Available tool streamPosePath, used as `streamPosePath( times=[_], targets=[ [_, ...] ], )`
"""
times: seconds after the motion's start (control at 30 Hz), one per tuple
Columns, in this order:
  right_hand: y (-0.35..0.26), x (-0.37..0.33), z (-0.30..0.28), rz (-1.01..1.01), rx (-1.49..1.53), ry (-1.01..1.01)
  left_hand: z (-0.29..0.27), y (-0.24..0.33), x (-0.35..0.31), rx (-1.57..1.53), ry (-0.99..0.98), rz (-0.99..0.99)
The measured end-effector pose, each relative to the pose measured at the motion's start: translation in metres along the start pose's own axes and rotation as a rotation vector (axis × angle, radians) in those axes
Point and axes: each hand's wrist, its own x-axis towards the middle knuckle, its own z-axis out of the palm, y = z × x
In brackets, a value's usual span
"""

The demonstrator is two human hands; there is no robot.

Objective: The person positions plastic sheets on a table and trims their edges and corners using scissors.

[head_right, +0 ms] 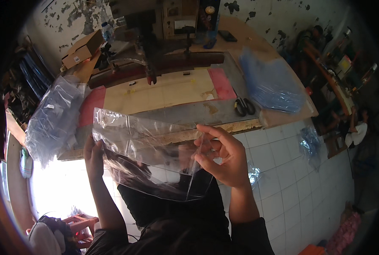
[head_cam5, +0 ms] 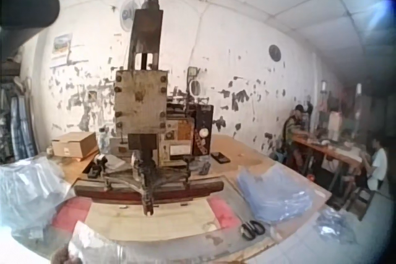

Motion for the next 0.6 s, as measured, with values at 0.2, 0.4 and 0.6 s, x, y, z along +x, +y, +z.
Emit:
streamPosePath(
  times=[0.2, 0.4, 0.6],
  targets=[
    [0.008, 0.002, 0.0, 0.031, 0.077, -0.031, -0.01, 0.01, 0.008, 0.058, -0.12, -0.032],
    [0.018, 0.001, -0.002, 0.001, 0.07, -0.022, -0.002, 0.013, 0.01, 0.08, -0.097, -0.041],
    [0.014, -0.002, -0.003, 0.014, 0.053, -0.055, 0.0, 0.002, 0.013, 0.149, -0.06, -0.05]
  ],
)
